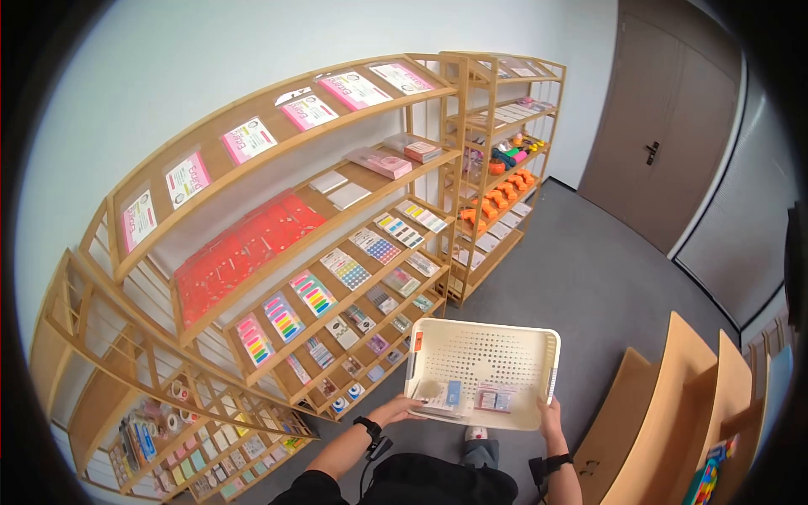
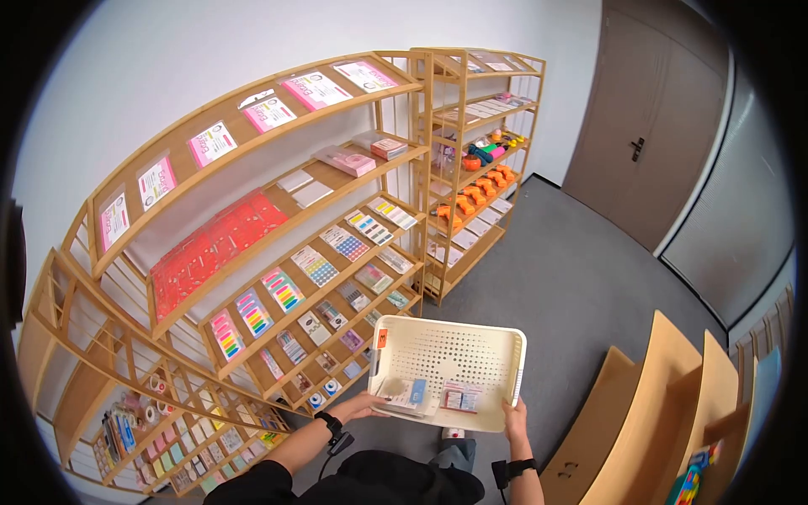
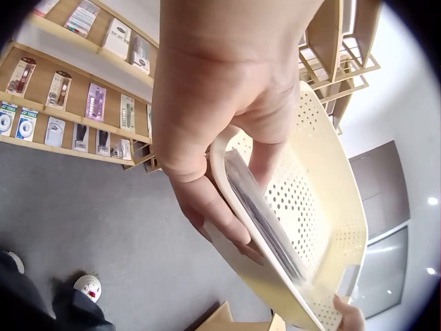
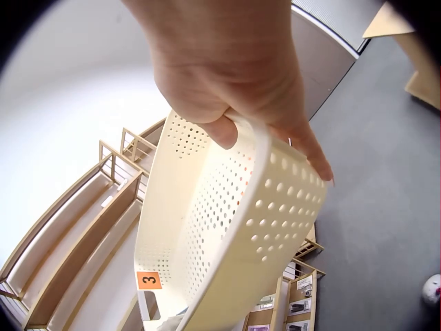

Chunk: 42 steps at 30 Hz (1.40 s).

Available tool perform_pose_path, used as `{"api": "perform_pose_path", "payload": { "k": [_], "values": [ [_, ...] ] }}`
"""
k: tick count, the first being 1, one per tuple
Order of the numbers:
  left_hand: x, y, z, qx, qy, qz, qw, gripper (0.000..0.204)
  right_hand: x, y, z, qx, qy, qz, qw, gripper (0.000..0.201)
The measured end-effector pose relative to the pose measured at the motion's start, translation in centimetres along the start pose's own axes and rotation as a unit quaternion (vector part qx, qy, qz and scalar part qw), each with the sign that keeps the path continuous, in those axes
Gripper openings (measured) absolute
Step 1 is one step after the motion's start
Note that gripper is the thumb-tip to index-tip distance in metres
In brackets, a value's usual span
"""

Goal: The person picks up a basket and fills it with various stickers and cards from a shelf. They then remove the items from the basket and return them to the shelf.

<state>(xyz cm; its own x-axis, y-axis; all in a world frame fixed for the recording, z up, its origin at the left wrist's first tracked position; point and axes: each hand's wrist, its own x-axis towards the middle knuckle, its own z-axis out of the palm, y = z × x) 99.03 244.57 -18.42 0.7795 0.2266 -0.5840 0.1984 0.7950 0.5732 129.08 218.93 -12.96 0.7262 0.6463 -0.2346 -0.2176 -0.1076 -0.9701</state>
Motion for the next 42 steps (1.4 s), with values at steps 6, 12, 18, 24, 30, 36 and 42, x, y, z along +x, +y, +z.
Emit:
{"api": "perform_pose_path", "payload": {
  "k": [6,12,18,24,30,36,42],
  "values": [
    [0.9,-0.5,1.6,-0.034,0.072,0.092,0.993,0.053,12.7,-2.2,1.6,-0.093,-0.126,0.028,0.987,0.034],
    [-3.3,-4.0,2.9,-0.127,0.207,0.174,0.954,0.051,20.2,-2.4,9.8,-0.163,-0.344,0.02,0.925,0.032],
    [-7.5,-7.6,1.7,-0.203,0.317,0.209,0.902,0.049,22.0,4.4,18.9,-0.157,-0.47,0.125,0.86,0.036],
    [-9.3,-8.8,-2.8,-0.241,0.398,0.187,0.865,0.047,20.9,7.4,26.9,-0.31,-0.456,0.121,0.826,0.036],
    [-8.8,-9.3,-9.2,-0.284,0.404,0.256,0.831,0.049,17.6,2.1,35.7,-0.549,-0.398,-0.251,0.691,0.037],
    [-8.3,-8.7,-12.0,-0.297,0.421,0.278,0.811,0.05,9.1,-6.2,49.8,-0.368,-0.578,-0.558,0.468,0.028],
    [-5.7,-10.2,-12.3,-0.364,0.407,0.312,0.778,0.052,0.6,-2.5,65.7,-0.272,-0.513,-0.601,0.549,0.051]
  ]
}}
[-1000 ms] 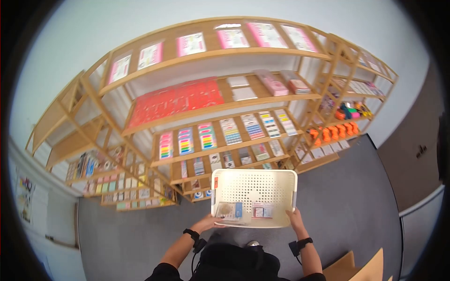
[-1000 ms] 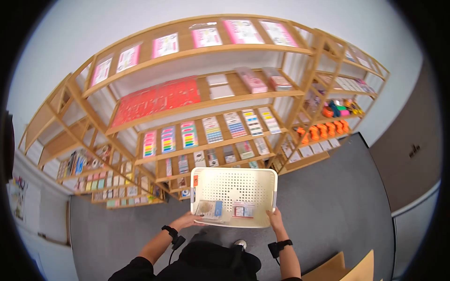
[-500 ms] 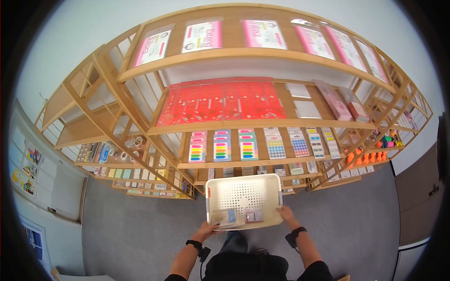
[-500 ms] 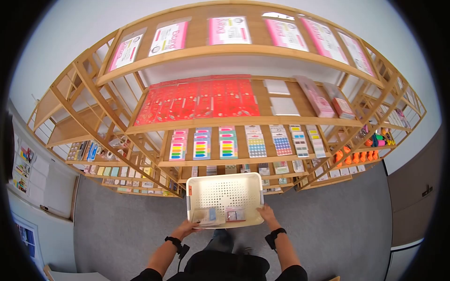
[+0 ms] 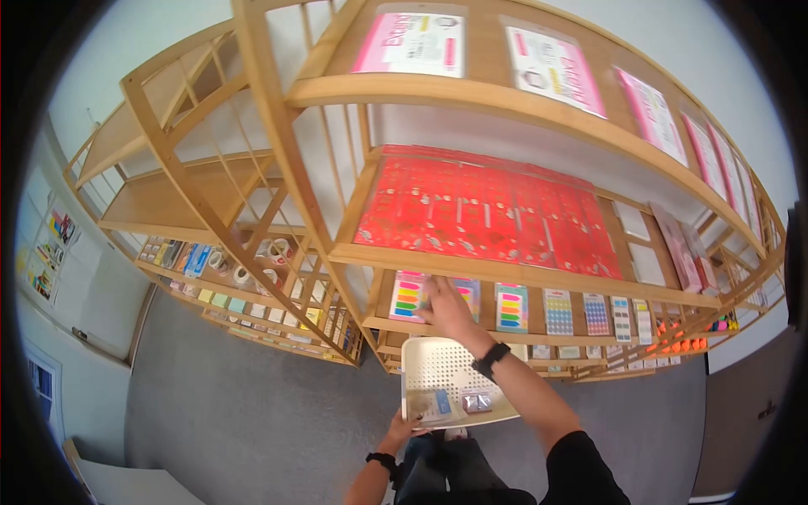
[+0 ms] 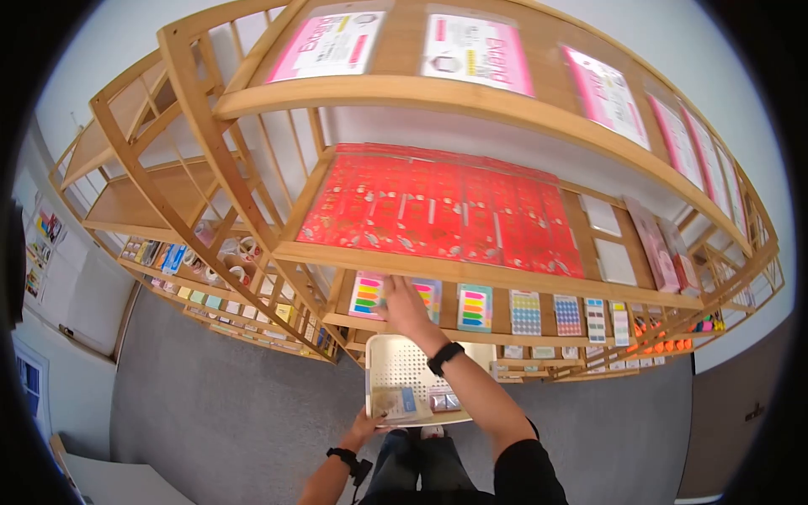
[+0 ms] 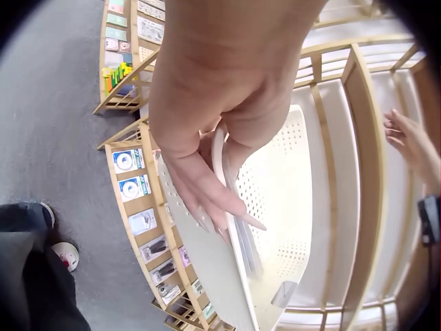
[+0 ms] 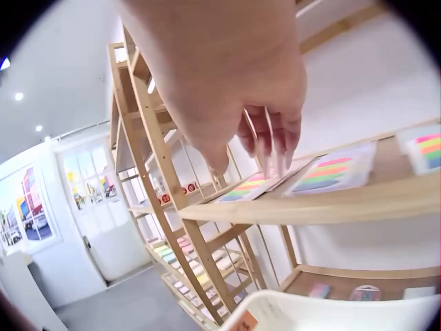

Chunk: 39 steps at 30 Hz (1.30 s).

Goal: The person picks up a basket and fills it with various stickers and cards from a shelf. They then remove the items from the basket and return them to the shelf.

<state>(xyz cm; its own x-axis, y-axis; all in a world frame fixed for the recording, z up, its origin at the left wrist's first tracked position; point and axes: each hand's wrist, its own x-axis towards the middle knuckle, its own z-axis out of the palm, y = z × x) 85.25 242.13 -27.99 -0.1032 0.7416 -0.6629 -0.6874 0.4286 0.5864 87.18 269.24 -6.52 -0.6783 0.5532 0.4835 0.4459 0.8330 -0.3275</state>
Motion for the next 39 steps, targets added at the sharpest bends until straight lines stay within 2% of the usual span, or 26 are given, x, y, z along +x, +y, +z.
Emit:
{"api": "perform_pose_path", "payload": {
  "k": [1,3,4,5,6,7,13,18,19,21,24,25,28,29,30,32,33,35,37,38,39],
  "values": [
    [-0.8,0.4,0.6,-0.007,0.005,-0.003,1.0,0.053,1.7,-0.2,0.0,0.005,-0.001,-0.005,1.0,0.051],
    [-0.6,-0.4,0.3,-0.004,0.017,0.001,1.0,0.052,4.7,0.2,-0.5,0.068,-0.161,0.136,0.975,0.058],
    [-0.5,-0.9,0.2,0.001,0.023,0.002,1.0,0.052,5.3,1.2,0.4,0.071,-0.163,0.133,0.975,0.058],
    [-0.5,-1.3,0.0,-0.007,0.021,0.0,1.0,0.052,5.7,2.2,1.3,0.209,-0.162,0.172,0.949,0.057],
    [-0.5,-1.5,0.1,-0.011,0.025,0.001,1.0,0.052,6.1,3.1,2.2,0.342,-0.158,0.207,0.903,0.057],
    [-0.6,-1.4,0.3,-0.009,0.026,0.002,1.0,0.052,6.5,3.6,2.9,0.344,-0.16,0.204,0.902,0.057],
    [0.0,-2.0,0.0,-0.021,0.017,0.005,1.0,0.053,7.6,6.6,5.3,0.253,-0.121,0.049,0.959,0.056],
    [0.4,-2.2,-0.5,-0.022,0.013,0.012,1.0,0.051,6.5,8.2,7.0,0.173,-0.093,-0.067,0.978,0.056],
    [0.5,-2.2,-0.5,-0.026,0.014,0.008,1.0,0.051,6.7,7.2,6.0,0.174,-0.098,-0.065,0.978,0.056],
    [0.7,-2.3,-0.7,-0.03,0.0,0.017,0.999,0.05,7.6,3.5,1.7,0.07,-0.257,0.034,0.963,0.056],
    [1.0,-2.2,-0.6,-0.011,0.01,0.007,1.0,0.049,8.1,2.4,0.1,0.092,-0.28,0.074,0.953,0.057],
    [1.2,-2.2,-0.7,-0.009,0.008,0.002,1.0,0.051,7.9,2.9,0.8,0.094,-0.282,0.077,0.952,0.057],
    [1.5,-2.1,-0.5,-0.003,0.006,0.008,1.0,0.053,7.0,4.8,3.3,0.12,-0.144,-0.075,0.979,0.052],
    [1.6,-1.9,-0.3,-0.007,0.006,0.003,1.0,0.053,7.1,3.5,1.6,0.108,-0.192,-0.066,0.973,0.04],
    [1.7,-1.7,-0.2,-0.009,0.009,0.001,1.0,0.053,6.8,3.0,0.7,0.109,-0.2,-0.063,0.972,0.04],
    [1.9,-1.9,-0.3,-0.016,0.016,-0.014,1.0,0.053,5.7,2.4,-0.3,0.277,-0.264,0.021,0.924,0.028],
    [2.4,-2.2,-0.6,-0.033,0.01,-0.022,0.999,0.055,5.1,-0.1,-3.6,0.218,-0.287,0.063,0.931,0.022],
    [2.6,-2.1,-0.6,-0.051,0.008,-0.035,0.998,0.058,1.2,-1.3,-5.4,0.193,-0.125,-0.006,0.973,0.017],
    [2.4,-1.4,-0.1,-0.021,0.002,-0.01,1.0,0.053,-4.5,-1.4,-5.9,0.191,-0.009,-0.056,0.98,0.016],
    [2.4,-1.2,0.0,-0.023,0.004,-0.013,1.0,0.053,-7.3,-1.8,-6.7,0.22,-0.075,-0.031,0.972,0.017],
    [2.4,-1.1,0.0,-0.024,0.0,-0.008,1.0,0.053,-10.4,-1.2,-5.5,0.259,-0.064,-0.054,0.962,0.016]
  ]
}}
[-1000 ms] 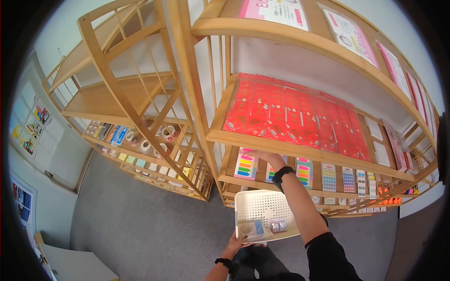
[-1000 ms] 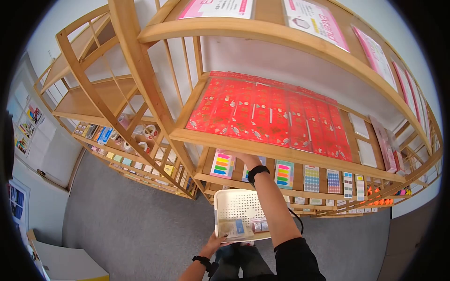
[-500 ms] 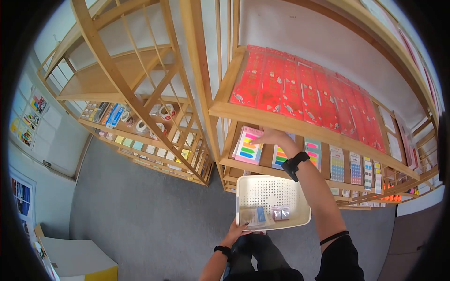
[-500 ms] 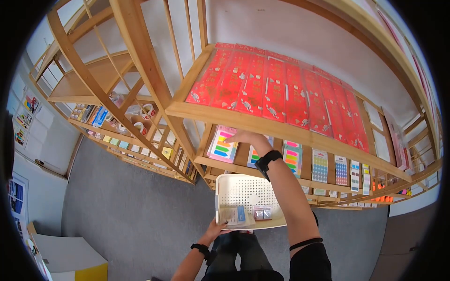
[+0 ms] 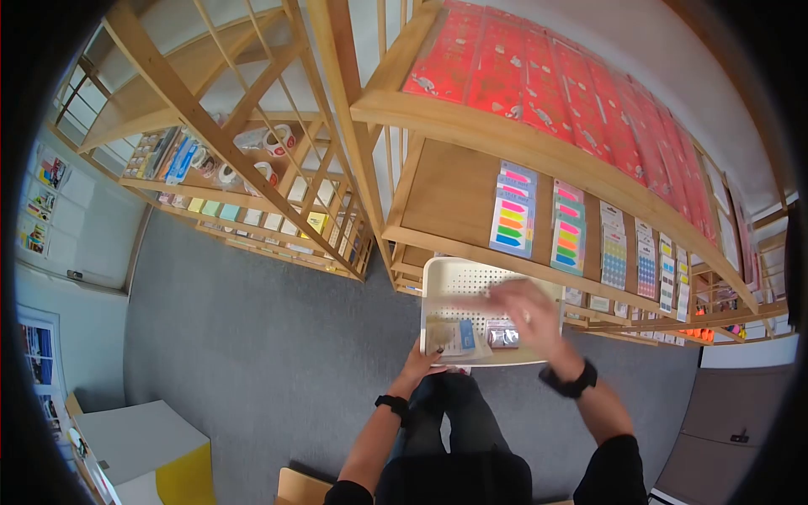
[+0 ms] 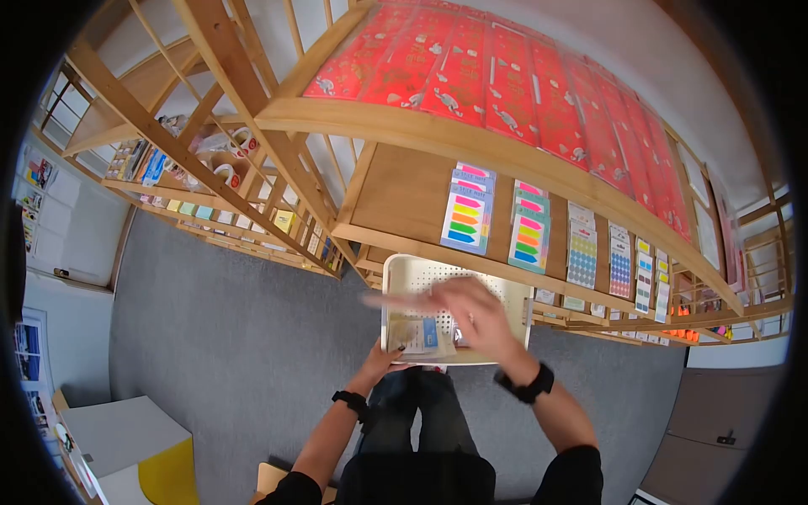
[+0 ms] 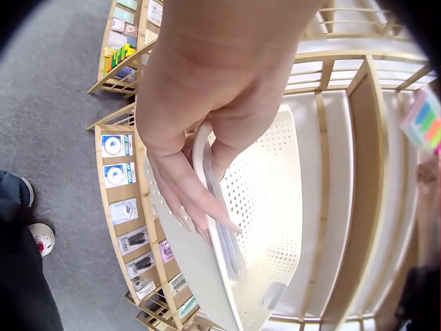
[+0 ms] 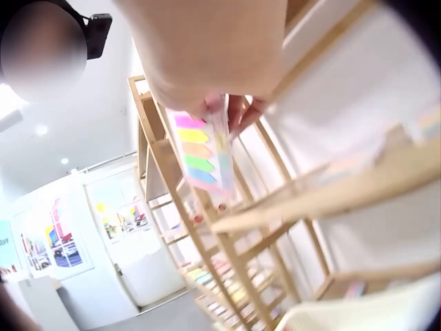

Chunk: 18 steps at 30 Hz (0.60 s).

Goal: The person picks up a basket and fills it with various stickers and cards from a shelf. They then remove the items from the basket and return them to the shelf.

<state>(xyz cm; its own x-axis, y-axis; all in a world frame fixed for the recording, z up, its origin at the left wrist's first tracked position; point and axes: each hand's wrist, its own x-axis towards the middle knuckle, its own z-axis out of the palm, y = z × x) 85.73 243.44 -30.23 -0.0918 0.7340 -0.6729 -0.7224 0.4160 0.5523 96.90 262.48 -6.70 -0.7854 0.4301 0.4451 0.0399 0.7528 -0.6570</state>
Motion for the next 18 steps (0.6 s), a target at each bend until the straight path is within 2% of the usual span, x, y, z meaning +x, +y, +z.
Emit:
{"api": "perform_pose_path", "payload": {
  "k": [2,3,5,6,8,9,11,12,16,18],
  "values": [
    [0.1,0.2,0.0,-0.002,-0.001,0.002,1.0,0.053,-4.7,1.9,2.8,0.077,-0.066,0.074,0.992,0.019],
    [0.2,0.4,0.1,-0.006,0.005,-0.011,1.0,0.055,-6.5,3.7,4.3,0.079,-0.067,0.076,0.992,0.019],
    [0.1,0.5,0.2,-0.011,0.013,-0.028,0.999,0.056,-9.5,7.3,7.1,0.121,-0.072,0.206,0.968,0.022],
    [0.1,0.6,0.2,-0.003,0.001,-0.017,1.0,0.056,-10.1,8.6,8.1,0.122,-0.072,0.208,0.968,0.022],
    [0.2,1.1,0.3,0.005,-0.009,-0.006,1.0,0.056,-10.3,10.9,9.9,0.245,-0.087,0.272,0.927,0.018],
    [0.1,1.2,0.3,0.01,-0.004,-0.011,1.0,0.056,-10.5,12.2,10.6,0.247,-0.088,0.273,0.926,0.018],
    [-0.2,0.8,-0.1,0.016,0.002,-0.021,1.0,0.057,-11.1,14.5,11.3,0.204,-0.156,0.271,0.928,0.02],
    [0.0,0.8,-0.4,0.004,-0.008,-0.022,1.0,0.057,-10.7,15.2,11.2,0.076,-0.191,0.15,0.967,0.019],
    [0.1,0.8,-0.5,-0.002,-0.026,-0.012,1.0,0.057,-11.0,14.8,12.3,-0.016,-0.227,0.133,0.965,0.032],
    [0.1,0.9,-0.4,0.005,-0.025,-0.017,1.0,0.058,-11.3,14.4,12.8,-0.07,-0.344,0.1,0.931,0.025]
  ]
}}
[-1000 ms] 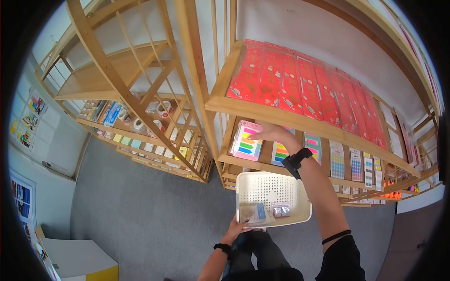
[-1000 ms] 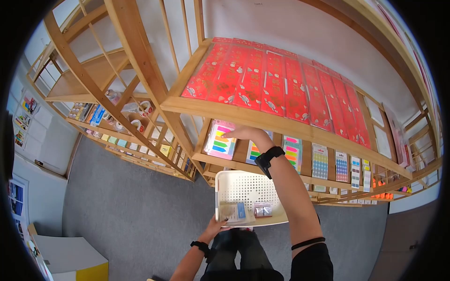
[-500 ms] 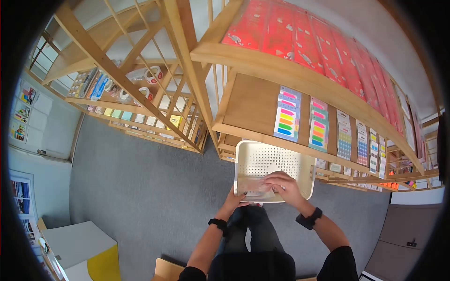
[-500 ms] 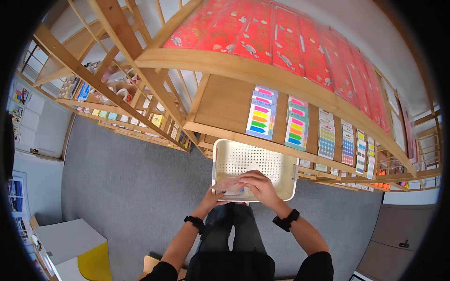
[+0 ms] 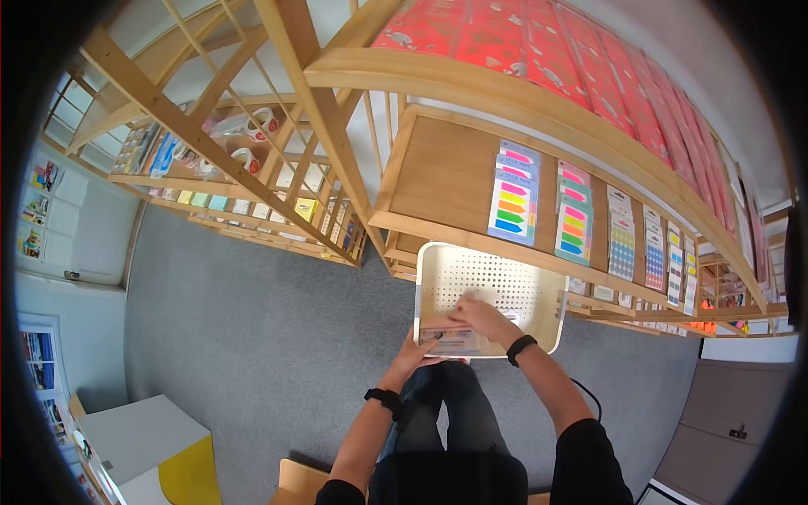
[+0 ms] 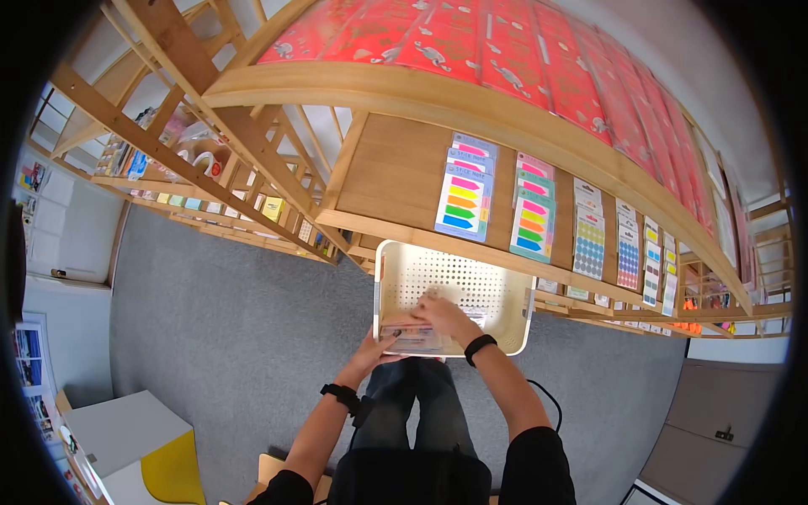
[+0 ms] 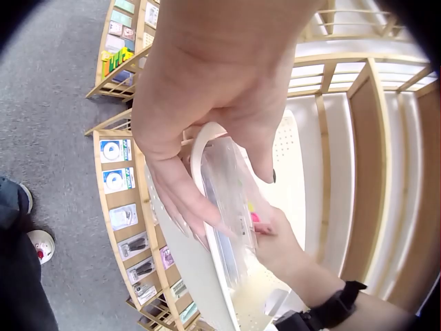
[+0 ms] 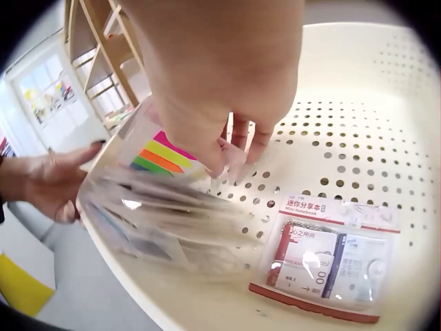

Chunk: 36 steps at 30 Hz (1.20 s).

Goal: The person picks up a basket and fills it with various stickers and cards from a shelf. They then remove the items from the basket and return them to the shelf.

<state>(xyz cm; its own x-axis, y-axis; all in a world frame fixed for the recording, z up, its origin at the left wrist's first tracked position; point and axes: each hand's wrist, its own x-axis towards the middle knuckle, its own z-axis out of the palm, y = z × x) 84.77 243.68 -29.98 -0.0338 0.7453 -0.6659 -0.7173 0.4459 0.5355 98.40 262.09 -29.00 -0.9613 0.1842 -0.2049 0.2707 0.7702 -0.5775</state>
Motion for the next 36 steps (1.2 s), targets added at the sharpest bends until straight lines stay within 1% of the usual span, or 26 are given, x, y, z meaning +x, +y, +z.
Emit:
{"api": "perform_pose_path", "payload": {
  "k": [1,2,3,4,5,6,7,8,9,10,12,13,15,16,17,18,19,21,22,23,24,25,27,31,33,36],
  "values": [
    [0.0,0.1,0.0,0.007,0.003,-0.003,1.0,0.059,-0.1,-0.1,0.3,0.0,0.001,0.0,1.0,0.025],
    [0.0,0.2,0.0,0.008,0.004,-0.003,1.0,0.059,-0.3,-0.4,0.7,-0.097,0.018,-0.054,0.994,0.026],
    [0.0,0.2,0.2,0.012,0.018,0.004,1.0,0.058,-0.2,-0.6,0.8,-0.192,0.035,-0.108,0.975,0.027],
    [-0.1,0.2,0.4,0.014,0.033,0.011,0.999,0.056,-0.2,-0.6,0.8,-0.191,0.036,-0.107,0.975,0.027],
    [-0.1,0.2,0.6,0.016,0.033,0.009,0.999,0.056,-0.3,-0.6,0.8,-0.234,0.011,-0.107,0.966,0.026],
    [0.2,0.0,0.8,0.017,0.059,0.002,0.998,0.054,-0.3,-0.3,0.9,-0.277,-0.013,-0.107,0.955,0.026],
    [0.5,0.0,0.8,0.019,0.085,-0.006,0.996,0.051,-0.1,-0.3,1.3,-0.276,-0.012,-0.105,0.955,0.026],
    [0.6,-0.1,0.7,0.02,0.085,-0.007,0.996,0.051,0.2,-0.3,1.9,-0.262,-0.013,-0.084,0.961,0.025],
    [0.8,-0.1,0.8,0.02,0.102,-0.01,0.995,0.049,0.3,-0.3,2.3,-0.249,-0.015,-0.063,0.966,0.025],
    [0.9,-0.2,0.9,0.019,0.118,-0.012,0.993,0.046,0.2,-0.2,2.6,-0.25,-0.016,-0.061,0.966,0.025],
    [1.0,0.0,0.9,0.023,0.111,-0.007,0.994,0.046,0.4,-0.3,2.6,-0.215,0.023,-0.05,0.975,0.026],
    [0.9,0.1,0.9,0.027,0.105,-0.002,0.994,0.046,0.4,-0.3,2.3,-0.214,0.024,-0.05,0.975,0.026],
    [0.8,0.5,0.9,0.033,0.108,-0.004,0.994,0.046,0.6,-0.2,1.6,-0.164,-0.037,-0.003,0.986,0.025],
    [0.7,0.6,0.9,0.037,0.109,-0.005,0.993,0.046,0.9,-0.2,1.2,-0.163,-0.036,-0.002,0.986,0.025],
    [0.7,0.7,1.0,0.038,0.108,-0.005,0.993,0.046,1.1,0.0,0.8,-0.064,-0.035,0.025,0.997,0.028],
    [0.7,0.7,1.0,0.045,0.094,0.008,0.995,0.047,1.2,0.0,0.4,0.036,-0.035,0.051,0.997,0.031],
    [0.6,0.7,1.0,0.051,0.08,0.02,0.995,0.047,1.3,-0.2,0.3,0.035,-0.037,0.052,0.997,0.031],
    [0.4,0.8,1.0,0.06,0.084,0.012,0.995,0.047,1.8,-1.0,0.2,0.179,-0.105,0.1,0.973,0.045],
    [0.4,0.9,0.9,0.071,0.089,0.005,0.993,0.048,1.6,-2.1,-0.4,0.179,-0.106,0.099,0.973,0.045],
    [0.4,0.9,0.8,0.07,0.09,0.005,0.993,0.048,0.9,-3.4,-0.8,0.114,-0.095,0.063,0.987,0.054],
    [0.4,0.9,0.6,0.022,0.075,0.01,0.997,0.046,0.3,-4.4,-0.7,0.049,-0.085,0.028,0.995,0.064],
    [0.4,0.9,0.5,-0.025,0.058,0.015,0.998,0.045,-0.2,-4.8,-0.1,0.05,-0.086,0.028,0.995,0.064],
    [0.5,0.9,0.3,-0.011,0.052,0.01,0.999,0.047,-0.6,-5.3,0.6,-0.027,-0.092,0.041,0.995,0.073],
    [0.6,0.7,0.0,0.002,0.056,0.016,0.998,0.051,-0.4,-4.9,-0.3,0.023,-0.082,0.031,0.996,0.074],
    [0.6,0.6,0.0,0.001,0.051,0.024,0.998,0.051,-0.2,-4.6,-1.3,0.063,-0.098,0.016,0.993,0.073],
    [1.0,0.3,-0.2,0.006,0.054,0.03,0.998,0.05,0.2,-5.0,-2.0,0.051,-0.116,0.015,0.992,0.07]
  ]
}}
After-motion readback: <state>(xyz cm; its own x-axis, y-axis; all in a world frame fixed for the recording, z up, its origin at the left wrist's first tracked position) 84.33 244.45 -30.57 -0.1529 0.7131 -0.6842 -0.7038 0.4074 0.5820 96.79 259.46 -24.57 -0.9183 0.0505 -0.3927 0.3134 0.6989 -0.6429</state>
